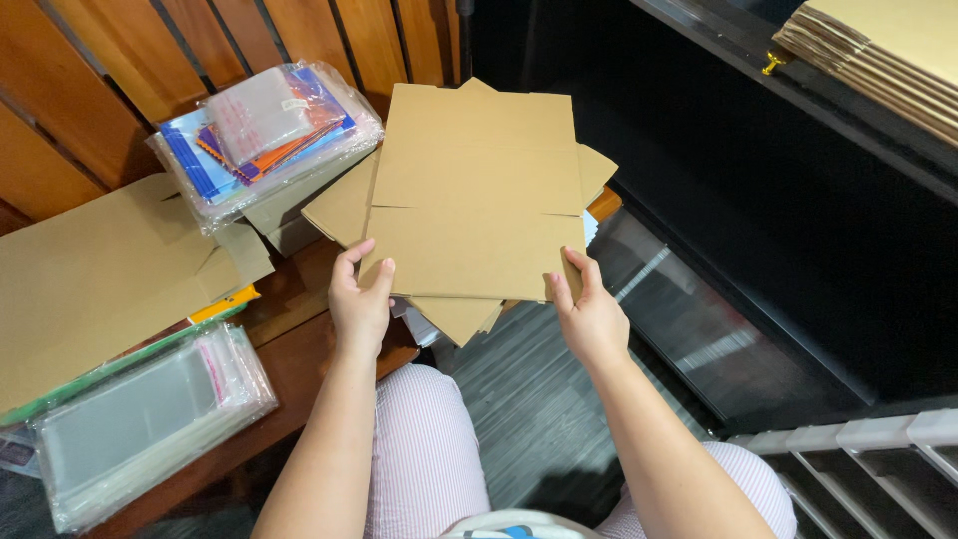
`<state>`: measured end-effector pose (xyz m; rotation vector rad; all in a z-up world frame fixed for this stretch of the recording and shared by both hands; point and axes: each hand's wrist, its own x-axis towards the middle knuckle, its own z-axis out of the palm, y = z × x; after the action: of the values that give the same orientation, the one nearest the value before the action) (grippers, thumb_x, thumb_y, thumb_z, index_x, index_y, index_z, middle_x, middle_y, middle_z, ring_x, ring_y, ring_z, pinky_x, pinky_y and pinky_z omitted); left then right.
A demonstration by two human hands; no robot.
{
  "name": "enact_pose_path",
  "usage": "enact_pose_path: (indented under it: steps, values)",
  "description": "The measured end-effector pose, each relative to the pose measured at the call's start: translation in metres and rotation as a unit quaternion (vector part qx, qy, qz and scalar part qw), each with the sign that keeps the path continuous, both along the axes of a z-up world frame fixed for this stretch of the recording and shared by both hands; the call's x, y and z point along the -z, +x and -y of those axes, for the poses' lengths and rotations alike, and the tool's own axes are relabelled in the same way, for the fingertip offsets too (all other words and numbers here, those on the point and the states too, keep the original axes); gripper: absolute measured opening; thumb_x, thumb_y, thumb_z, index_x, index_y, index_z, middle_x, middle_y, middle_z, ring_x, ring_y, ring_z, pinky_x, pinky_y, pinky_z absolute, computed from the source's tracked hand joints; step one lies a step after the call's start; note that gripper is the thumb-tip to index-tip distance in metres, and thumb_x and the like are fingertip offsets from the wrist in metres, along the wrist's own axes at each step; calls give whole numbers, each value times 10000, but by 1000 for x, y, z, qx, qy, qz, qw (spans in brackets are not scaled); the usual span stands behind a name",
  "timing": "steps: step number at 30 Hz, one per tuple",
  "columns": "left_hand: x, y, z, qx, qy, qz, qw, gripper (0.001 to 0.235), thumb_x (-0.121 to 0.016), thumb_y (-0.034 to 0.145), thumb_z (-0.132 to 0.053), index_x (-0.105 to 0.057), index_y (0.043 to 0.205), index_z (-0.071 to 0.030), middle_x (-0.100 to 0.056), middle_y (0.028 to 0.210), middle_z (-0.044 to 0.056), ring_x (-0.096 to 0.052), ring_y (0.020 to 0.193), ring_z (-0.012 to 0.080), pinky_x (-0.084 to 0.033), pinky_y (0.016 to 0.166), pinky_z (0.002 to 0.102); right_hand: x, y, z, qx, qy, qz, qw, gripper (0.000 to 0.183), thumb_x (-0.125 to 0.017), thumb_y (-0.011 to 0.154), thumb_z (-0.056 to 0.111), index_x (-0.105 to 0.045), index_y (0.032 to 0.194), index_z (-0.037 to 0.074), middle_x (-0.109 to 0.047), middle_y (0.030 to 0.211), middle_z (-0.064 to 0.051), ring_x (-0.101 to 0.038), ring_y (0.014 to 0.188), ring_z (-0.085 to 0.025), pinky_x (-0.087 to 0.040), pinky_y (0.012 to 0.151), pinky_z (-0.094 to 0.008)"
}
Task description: The person picks up flat cardboard pieces from a wooden stool and places them onto a black shelf. The person repeats this action, moving the cardboard pieces one by one from the stool to the shelf.
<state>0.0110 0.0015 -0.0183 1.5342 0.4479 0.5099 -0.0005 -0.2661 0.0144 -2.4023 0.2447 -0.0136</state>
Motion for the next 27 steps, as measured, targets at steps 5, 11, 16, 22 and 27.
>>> enact_pose_path:
  steps: [5,11,16,22,27]
  values:
    - [3,1,-1,-1,7,2,1000,386,-750,928,-135,-677,1307,-131,-721,1104,209,-645,716,149,-582,514,221,-4,-2,-2,-2,2,3,1000,443,-459,1036,583,-448,1451,427,-721,1245,-205,-684,1145,-456,-519,976,-527]
    - [2,1,-1,1,11,-4,1000,389,-748,933,-139,-675,1314,-138,-730,1080,205,-655,721,160,-585,506,230,-2,-1,-1,-5,4,-2,1000,452,-440,1033,597,-434,1458,445,-718,1255,-200,-683,1151,-452,-515,983,-522]
    - [1,0,0,-1,14,-1,1000,384,-749,932,-137,-675,1308,-140,-731,1070,193,-656,727,156,-586,507,227,-5,-2,-2,-6,3,-6,1000,450,-439,1032,593,-428,1456,443,-713,1256,-211,-677,1155,-459,-513,985,-528]
    - [2,0,1,-6,25,3,1000,383,-751,931,-136,-676,1307,-139,-729,1075,197,-655,720,160,-585,512,230,-3,-2,-1,-5,7,-5,1000,446,-442,1036,579,-427,1459,441,-715,1253,-210,-679,1159,-450,-515,982,-518]
    - [-1,-2,1,-9,34,-1,999,378,-757,928,-146,-686,1299,-149,-730,1084,192,-647,701,162,-583,511,239,-4,-3,-2,-3,9,-5,1000,443,-446,1036,575,-430,1456,434,-717,1248,-211,-681,1159,-447,-516,979,-519]
